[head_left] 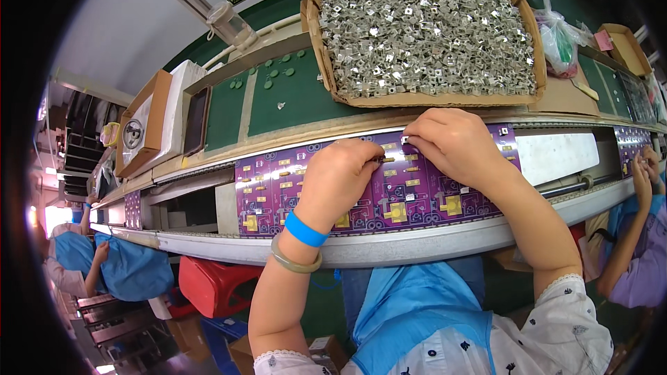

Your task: The person places small silver electronic components onto a purple circuit board by hand. They pick components from a large cardboard box and insert them into designated slots on the board, occasionally adjusting their position. The person works at a long assembly table in a factory setting.

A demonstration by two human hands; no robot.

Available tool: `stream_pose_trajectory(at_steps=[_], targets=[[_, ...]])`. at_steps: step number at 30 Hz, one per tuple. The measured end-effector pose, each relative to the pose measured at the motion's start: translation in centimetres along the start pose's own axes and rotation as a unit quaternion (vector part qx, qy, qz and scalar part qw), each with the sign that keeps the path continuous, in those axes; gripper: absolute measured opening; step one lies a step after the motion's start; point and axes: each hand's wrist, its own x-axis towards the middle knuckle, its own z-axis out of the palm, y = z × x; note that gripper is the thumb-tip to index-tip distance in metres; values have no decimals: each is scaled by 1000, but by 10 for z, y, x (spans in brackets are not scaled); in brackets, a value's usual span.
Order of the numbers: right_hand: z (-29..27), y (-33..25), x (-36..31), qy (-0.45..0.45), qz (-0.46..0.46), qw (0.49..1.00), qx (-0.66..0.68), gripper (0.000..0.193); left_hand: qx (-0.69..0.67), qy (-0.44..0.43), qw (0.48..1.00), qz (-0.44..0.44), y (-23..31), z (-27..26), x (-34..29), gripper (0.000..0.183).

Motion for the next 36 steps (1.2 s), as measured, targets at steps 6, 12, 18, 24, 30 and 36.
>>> stream_pose_trajectory(at_steps=[6, 12, 18, 24, 30, 36], targets=[[-36, 9, 8, 82, 59, 995, 5, 14, 8, 33, 999, 7, 15, -10, 6, 20], [-68, 65, 21, 72, 143, 978, -133, 14, 3, 108, 991, 80, 30, -15, 53, 15], [-57, 65, 22, 22, 168, 972, -164, 20, -5, 103, 992, 74, 35, 22, 119, 16], [-49, 69, 22, 46, 157, 968, -188, 22, 33, 124, 991, 39, 39, 51, 153, 18], [-48, 71, 19, 50, 131, 970, -198, 21, 57, 126, 988, 66, 36, 49, 155, 17], [-48, 71, 21, 56, 98, 972, -207, 18, -117, 135, 984, 15, 35, 28, 144, 12]])
